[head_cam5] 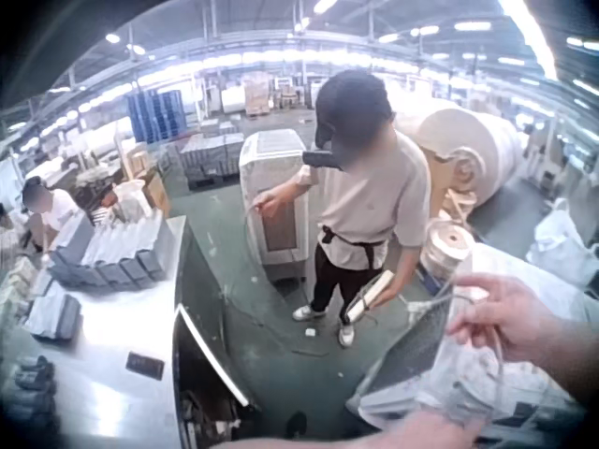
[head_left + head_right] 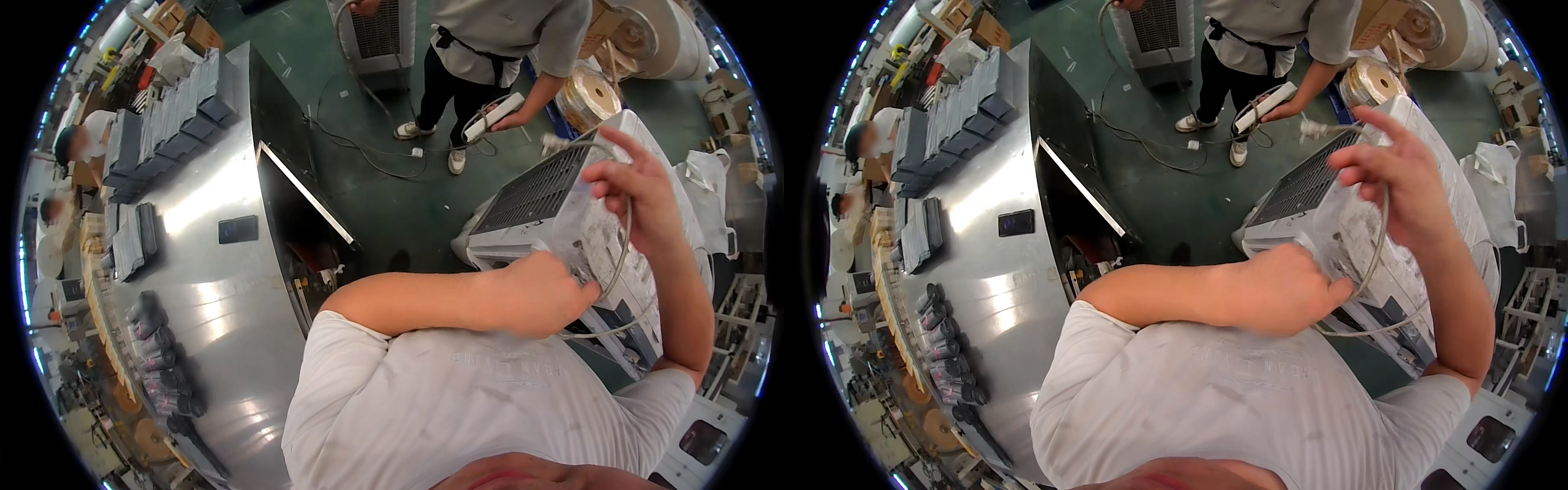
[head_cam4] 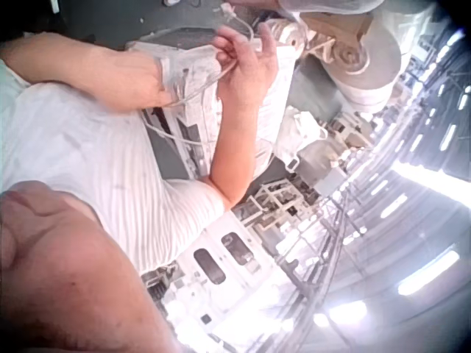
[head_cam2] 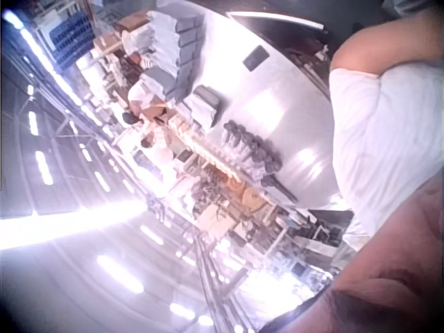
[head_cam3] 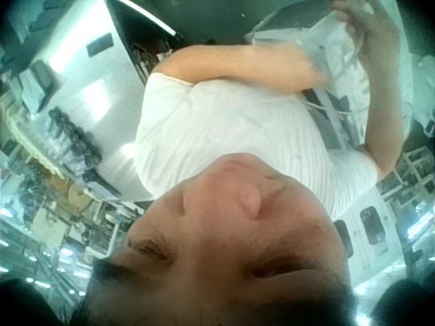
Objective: The person walks through a factory floor, opens an electrical cabinet, and moves a portable air conditioner. They handle a power cord and a power strip, connecting the air conditioner to the power strip.
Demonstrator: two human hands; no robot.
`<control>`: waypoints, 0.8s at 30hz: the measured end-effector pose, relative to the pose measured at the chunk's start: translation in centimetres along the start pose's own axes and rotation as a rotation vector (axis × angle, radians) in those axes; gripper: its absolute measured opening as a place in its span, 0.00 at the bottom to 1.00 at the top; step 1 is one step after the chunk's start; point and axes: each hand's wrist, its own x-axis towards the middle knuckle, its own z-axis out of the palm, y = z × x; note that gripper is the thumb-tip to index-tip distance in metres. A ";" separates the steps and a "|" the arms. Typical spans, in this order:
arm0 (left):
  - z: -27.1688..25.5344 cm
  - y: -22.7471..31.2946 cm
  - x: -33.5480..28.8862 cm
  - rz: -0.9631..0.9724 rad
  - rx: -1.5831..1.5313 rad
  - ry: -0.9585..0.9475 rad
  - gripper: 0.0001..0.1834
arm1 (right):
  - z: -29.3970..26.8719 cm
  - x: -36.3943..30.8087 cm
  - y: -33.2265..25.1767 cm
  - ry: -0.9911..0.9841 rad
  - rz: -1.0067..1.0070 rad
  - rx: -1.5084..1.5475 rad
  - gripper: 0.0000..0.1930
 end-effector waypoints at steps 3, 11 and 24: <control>-0.8 -2.1 -4.0 0.092 -0.061 -0.074 0.15 | -0.8 1.7 -0.9 0.211 -0.130 0.019 0.33; 1.6 -12.9 -10.0 0.061 -0.422 -0.010 0.23 | -2.9 1.9 -2.8 0.515 -0.410 0.110 0.25; 5.9 -38.6 -11.4 -0.972 -1.206 0.676 0.23 | 5.6 -4.5 0.4 0.402 -0.246 -0.184 0.34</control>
